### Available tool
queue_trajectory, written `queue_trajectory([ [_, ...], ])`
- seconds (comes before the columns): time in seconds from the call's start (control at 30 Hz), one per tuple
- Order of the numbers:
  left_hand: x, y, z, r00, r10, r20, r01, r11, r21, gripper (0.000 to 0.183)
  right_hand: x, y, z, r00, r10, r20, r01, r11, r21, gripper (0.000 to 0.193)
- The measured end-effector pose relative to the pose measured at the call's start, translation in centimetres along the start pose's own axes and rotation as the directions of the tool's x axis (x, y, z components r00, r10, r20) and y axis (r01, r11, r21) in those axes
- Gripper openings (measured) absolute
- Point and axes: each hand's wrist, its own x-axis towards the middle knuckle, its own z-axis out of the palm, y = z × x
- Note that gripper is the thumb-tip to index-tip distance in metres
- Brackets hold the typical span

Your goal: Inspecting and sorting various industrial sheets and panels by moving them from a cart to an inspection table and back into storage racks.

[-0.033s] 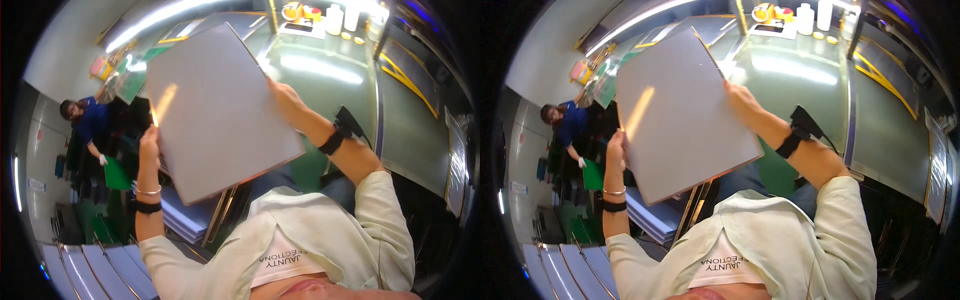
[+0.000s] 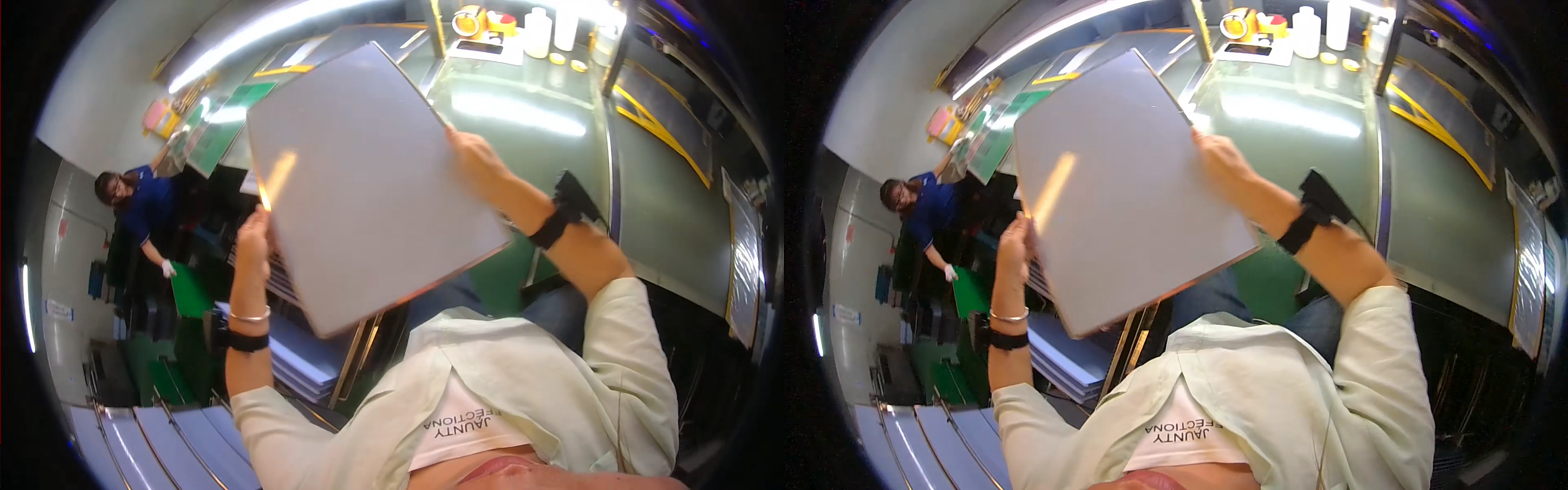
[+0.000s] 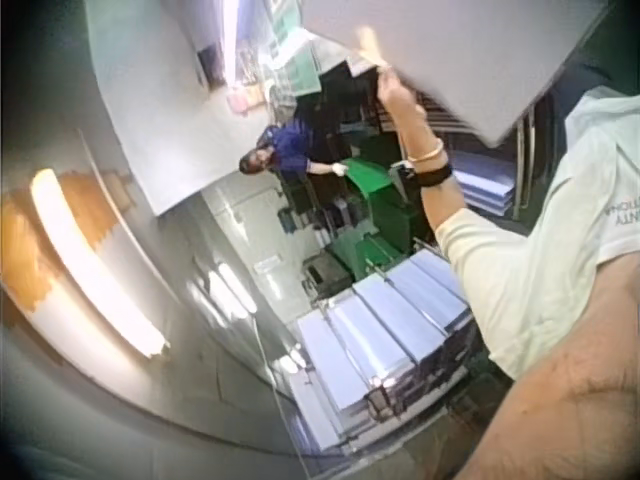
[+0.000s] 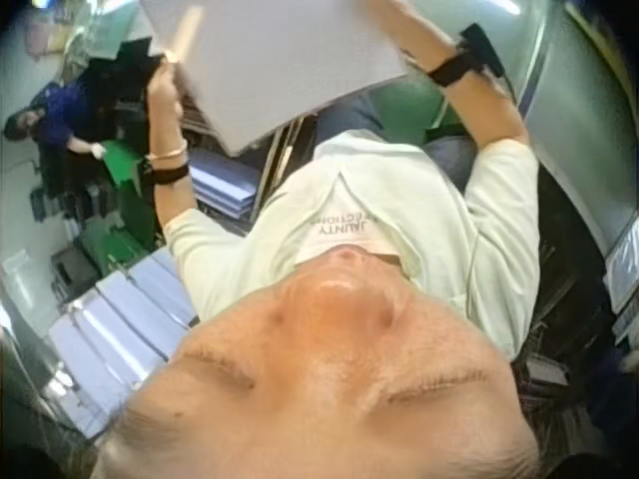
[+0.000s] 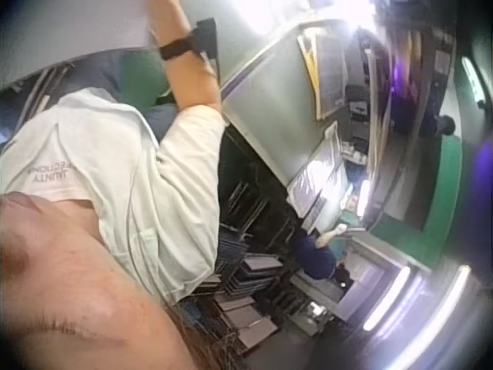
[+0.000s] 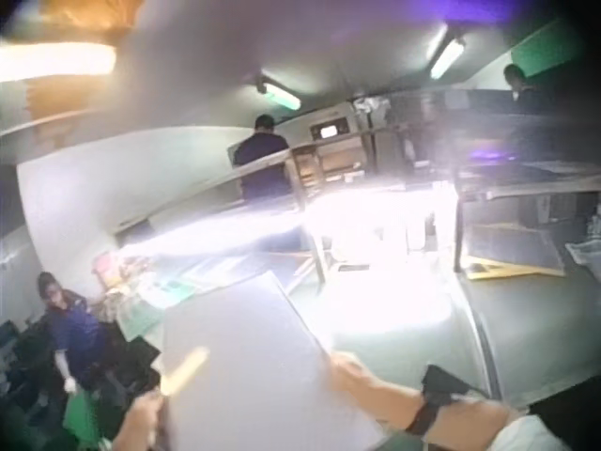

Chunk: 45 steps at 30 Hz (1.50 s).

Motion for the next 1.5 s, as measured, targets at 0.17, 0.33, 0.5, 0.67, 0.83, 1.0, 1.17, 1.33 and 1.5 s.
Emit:
queue_trajectory([
  [0.17, -4.8, -3.4, 13.1, 0.875, -0.172, 0.452, 0.122, 0.983, 0.137, 0.038, 2.9, -0.5, -15.4, 0.996, -0.036, -0.077, 0.003, 0.92, -0.393, 0.043],
  [0.33, -9.8, -9.4, 23.2, 0.75, -0.101, 0.654, 0.187, 0.98, -0.063, 0.034, 5.3, -1.4, -24.0, 0.947, -0.314, 0.074, 0.257, 0.593, -0.763, 0.04],
  [0.5, -14.2, -13.0, 30.7, 0.594, -0.179, 0.784, 0.341, 0.939, -0.044, 0.033, 5.5, 2.6, -31.0, 0.983, -0.15, -0.104, 0.002, 0.578, -0.816, 0.048],
  [0.67, -14.3, -13.5, 31.8, 0.487, -0.263, 0.833, 0.361, 0.929, 0.082, 0.031, 6.8, 5.4, -29.6, 0.99, -0.11, -0.089, -0.015, 0.542, -0.84, 0.039],
  [0.83, -8.8, -15.2, 23.5, 0.351, -0.428, 0.833, 0.12, 0.903, 0.413, 0.028, 6.9, 5.2, -24.5, 0.977, -0.119, 0.174, 0.206, 0.355, -0.912, 0.027],
  [1.0, 0.2, -15.0, 10.8, 0.932, -0.331, -0.149, 0.201, 0.813, -0.547, 0.055, 4.4, 0.9, -4.6, 0.679, -0.382, 0.627, 0.73, 0.443, -0.52, 0.028],
  [1.17, 6.2, -12.6, 11.7, 0.954, -0.259, -0.153, 0.065, 0.675, -0.735, 0.048, 1.5, 2.3, 9.3, 0.406, -0.352, 0.843, 0.914, 0.147, -0.378, 0.053],
  [1.33, 9.0, -16.2, 10.2, 0.873, -0.22, -0.435, -0.239, 0.584, -0.776, 0.034, 0.9, 2.5, 12.9, 0.374, -0.161, 0.913, 0.924, 0.151, -0.352, 0.055],
  [1.5, 8.0, -13.7, 11.2, 0.914, -0.256, -0.315, -0.165, 0.475, -0.865, 0.036, 1.3, 1.9, 11.8, 0.273, -0.276, 0.922, 0.962, 0.062, -0.266, 0.052],
])
